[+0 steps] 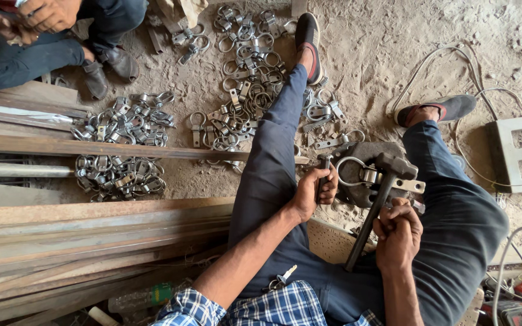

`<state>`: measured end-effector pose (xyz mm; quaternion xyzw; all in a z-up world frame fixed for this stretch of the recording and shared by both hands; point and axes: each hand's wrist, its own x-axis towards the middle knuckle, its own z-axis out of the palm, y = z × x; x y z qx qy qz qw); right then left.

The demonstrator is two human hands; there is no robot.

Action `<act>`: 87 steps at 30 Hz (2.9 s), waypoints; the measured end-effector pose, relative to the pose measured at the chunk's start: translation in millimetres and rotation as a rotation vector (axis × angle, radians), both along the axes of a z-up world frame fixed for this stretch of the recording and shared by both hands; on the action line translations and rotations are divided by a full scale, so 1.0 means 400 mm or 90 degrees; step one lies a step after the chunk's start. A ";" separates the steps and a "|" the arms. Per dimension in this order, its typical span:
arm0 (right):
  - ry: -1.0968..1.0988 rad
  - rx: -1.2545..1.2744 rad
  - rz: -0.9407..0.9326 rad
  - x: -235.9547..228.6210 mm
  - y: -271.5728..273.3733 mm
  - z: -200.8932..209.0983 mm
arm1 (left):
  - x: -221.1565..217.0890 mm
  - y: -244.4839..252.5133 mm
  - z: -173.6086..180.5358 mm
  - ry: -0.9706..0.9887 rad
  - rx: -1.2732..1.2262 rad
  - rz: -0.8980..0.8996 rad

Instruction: The person sits on the ground and repeatedly hammers a metal shackle held in a clamp. They adjust the shackle's position in the clamp and strike it with a hammer multiple times.

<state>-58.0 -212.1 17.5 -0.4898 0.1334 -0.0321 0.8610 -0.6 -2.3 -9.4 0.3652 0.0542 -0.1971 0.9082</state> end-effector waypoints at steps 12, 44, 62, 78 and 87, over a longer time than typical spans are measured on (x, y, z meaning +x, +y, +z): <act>0.037 -0.013 0.010 0.009 0.005 0.006 | 0.000 0.005 -0.003 0.025 -0.044 -0.022; 0.311 -1.245 -0.005 -0.047 -0.248 0.143 | 0.002 0.003 0.005 0.043 -0.054 -0.001; 0.133 -1.162 0.104 -0.077 -0.041 0.164 | -0.006 -0.019 -0.063 0.176 -0.037 0.028; 0.262 -0.244 0.106 -0.026 0.028 0.087 | 0.031 -0.014 -0.048 -0.200 0.625 0.186; 0.177 0.175 0.096 -0.066 -0.096 0.178 | 0.018 -0.006 -0.033 -0.194 0.496 0.169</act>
